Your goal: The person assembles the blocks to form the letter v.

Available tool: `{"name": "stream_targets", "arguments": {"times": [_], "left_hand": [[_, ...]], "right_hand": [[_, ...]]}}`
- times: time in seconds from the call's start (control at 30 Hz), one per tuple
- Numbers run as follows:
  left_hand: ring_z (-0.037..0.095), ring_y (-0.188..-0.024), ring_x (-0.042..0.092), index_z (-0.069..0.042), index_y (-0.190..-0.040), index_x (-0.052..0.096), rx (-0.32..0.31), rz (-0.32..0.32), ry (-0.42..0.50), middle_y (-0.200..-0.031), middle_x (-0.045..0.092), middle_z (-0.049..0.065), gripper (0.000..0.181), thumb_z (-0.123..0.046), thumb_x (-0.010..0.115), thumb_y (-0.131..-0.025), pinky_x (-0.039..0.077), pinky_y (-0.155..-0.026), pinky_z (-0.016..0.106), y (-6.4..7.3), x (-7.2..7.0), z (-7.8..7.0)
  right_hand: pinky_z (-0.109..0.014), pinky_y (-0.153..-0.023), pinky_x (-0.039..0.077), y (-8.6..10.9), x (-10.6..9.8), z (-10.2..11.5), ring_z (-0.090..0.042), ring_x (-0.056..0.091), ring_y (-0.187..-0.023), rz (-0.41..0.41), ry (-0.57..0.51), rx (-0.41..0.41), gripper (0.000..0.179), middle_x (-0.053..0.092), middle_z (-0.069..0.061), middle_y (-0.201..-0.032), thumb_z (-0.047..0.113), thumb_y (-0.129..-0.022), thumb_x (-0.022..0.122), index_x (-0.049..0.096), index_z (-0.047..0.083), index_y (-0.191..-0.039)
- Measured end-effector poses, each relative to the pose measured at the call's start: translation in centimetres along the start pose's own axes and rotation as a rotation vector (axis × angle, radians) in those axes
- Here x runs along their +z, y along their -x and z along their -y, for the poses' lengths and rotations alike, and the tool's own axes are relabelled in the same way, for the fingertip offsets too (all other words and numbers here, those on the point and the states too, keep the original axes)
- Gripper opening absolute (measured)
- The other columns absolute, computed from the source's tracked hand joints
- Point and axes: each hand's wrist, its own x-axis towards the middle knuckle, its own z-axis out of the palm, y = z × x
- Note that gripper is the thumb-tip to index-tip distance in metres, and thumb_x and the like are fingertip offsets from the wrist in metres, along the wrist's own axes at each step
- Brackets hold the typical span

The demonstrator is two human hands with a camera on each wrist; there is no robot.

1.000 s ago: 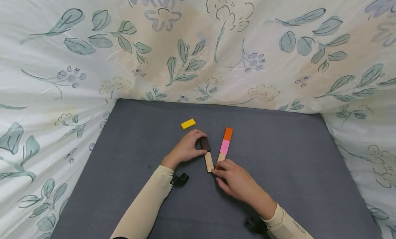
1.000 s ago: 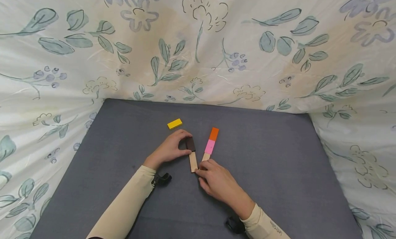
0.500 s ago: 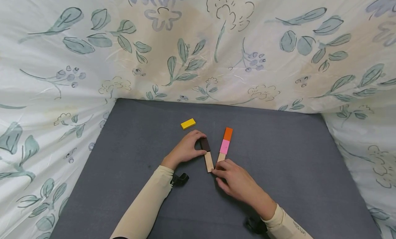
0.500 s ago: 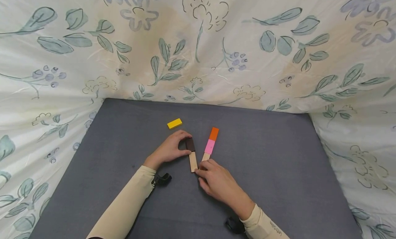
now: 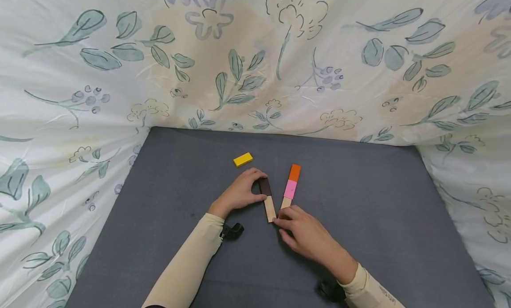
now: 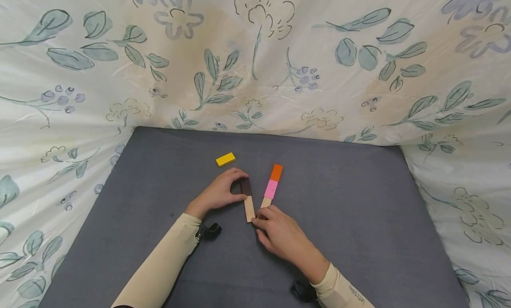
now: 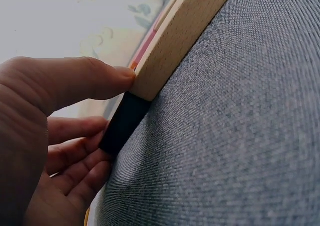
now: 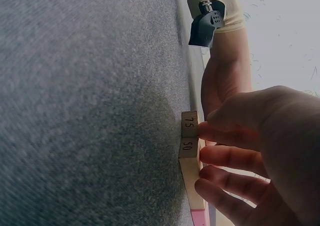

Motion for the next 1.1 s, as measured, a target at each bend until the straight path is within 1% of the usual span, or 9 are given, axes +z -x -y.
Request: {"name": "stream_targets", "arguments": {"times": [0.3, 0.43, 0.7, 0.83, 0.9, 0.97, 1.03, 1.1], "left_hand": [[0.026, -0.129, 0.058, -0.007, -0.145, 0.065, -0.001, -0.001, -0.012, -0.14, 0.061, 0.009, 0.059, -0.025, 0.089, -0.094, 0.046, -0.115, 0.047, -0.1, 0.0, 0.0], [0.027, -0.13, 0.057, -0.007, -0.146, 0.065, -0.006, 0.01, -0.011, -0.141, 0.061, 0.009, 0.06, -0.025, 0.088, -0.094, 0.045, -0.116, 0.047, -0.2, 0.0, 0.1], [0.026, -0.127, 0.056, -0.007, -0.152, 0.059, -0.027, 0.038, 0.008, -0.138, 0.061, 0.01, 0.066, -0.024, 0.087, -0.094, 0.046, -0.115, 0.047, -0.2, -0.1, 0.2], [0.025, -0.126, 0.056, -0.008, -0.154, 0.058, -0.033, 0.038, 0.015, -0.137, 0.06, 0.009, 0.068, -0.026, 0.087, -0.095, 0.046, -0.114, 0.047, -0.3, -0.1, 0.2], [0.024, -0.125, 0.057, -0.009, -0.154, 0.058, -0.03, 0.028, 0.025, -0.137, 0.06, 0.008, 0.068, -0.028, 0.086, -0.095, 0.047, -0.114, 0.047, -0.2, -0.1, 0.3], [0.024, -0.125, 0.058, -0.01, -0.155, 0.058, -0.02, 0.004, 0.034, -0.137, 0.06, 0.007, 0.068, -0.03, 0.085, -0.096, 0.048, -0.112, 0.046, 0.0, -0.3, 0.5], [0.024, -0.126, 0.059, -0.01, -0.154, 0.058, -0.007, -0.03, 0.044, -0.14, 0.06, 0.008, 0.066, -0.029, 0.084, -0.097, 0.049, -0.112, 0.047, 0.3, -0.9, 0.7], [0.026, -0.127, 0.06, -0.01, -0.154, 0.06, 0.005, -0.074, 0.046, -0.141, 0.06, 0.009, 0.063, -0.025, 0.084, -0.098, 0.049, -0.111, 0.049, 0.6, -2.0, 1.1]], "right_hand": [[-0.035, -0.078, 0.057, -0.1, -0.1, -0.1, -0.016, 0.057, -0.098, -0.008, -0.004, -0.005, 0.024, 0.065, 0.003, -0.111, 0.013, -0.094, 0.084, 0.085, 0.011, -0.118], [-0.035, -0.078, 0.057, -0.1, -0.1, -0.1, -0.016, 0.057, -0.098, -0.007, -0.008, -0.003, 0.024, 0.066, 0.002, -0.111, 0.012, -0.094, 0.084, 0.085, 0.011, -0.118], [-0.036, -0.081, 0.058, 0.0, 0.1, 0.0, -0.016, 0.057, -0.099, -0.001, -0.009, 0.007, 0.023, 0.065, 0.002, -0.112, 0.014, -0.094, 0.084, 0.085, 0.011, -0.118], [-0.036, -0.08, 0.057, -0.1, 0.0, 0.0, -0.016, 0.057, -0.099, -0.002, -0.011, 0.007, 0.023, 0.065, 0.002, -0.112, 0.014, -0.094, 0.084, 0.085, 0.011, -0.117], [-0.036, -0.08, 0.057, 0.0, 0.0, 0.0, -0.016, 0.057, -0.099, -0.004, -0.011, 0.007, 0.023, 0.065, 0.003, -0.112, 0.014, -0.094, 0.085, 0.086, 0.011, -0.117], [-0.036, -0.079, 0.057, 0.0, 0.0, 0.0, -0.016, 0.057, -0.099, -0.009, -0.009, 0.006, 0.023, 0.065, 0.003, -0.112, 0.013, -0.094, 0.085, 0.086, 0.011, -0.117], [-0.036, -0.08, 0.057, 0.0, 0.1, 0.0, -0.016, 0.057, -0.1, -0.014, -0.008, 0.0, 0.024, 0.065, 0.002, -0.112, 0.013, -0.093, 0.084, 0.086, 0.011, -0.117], [-0.036, -0.08, 0.058, 0.0, 0.1, 0.0, -0.017, 0.058, -0.101, -0.018, -0.006, -0.006, 0.024, 0.065, 0.002, -0.112, 0.012, -0.093, 0.084, 0.085, 0.011, -0.118]]}}
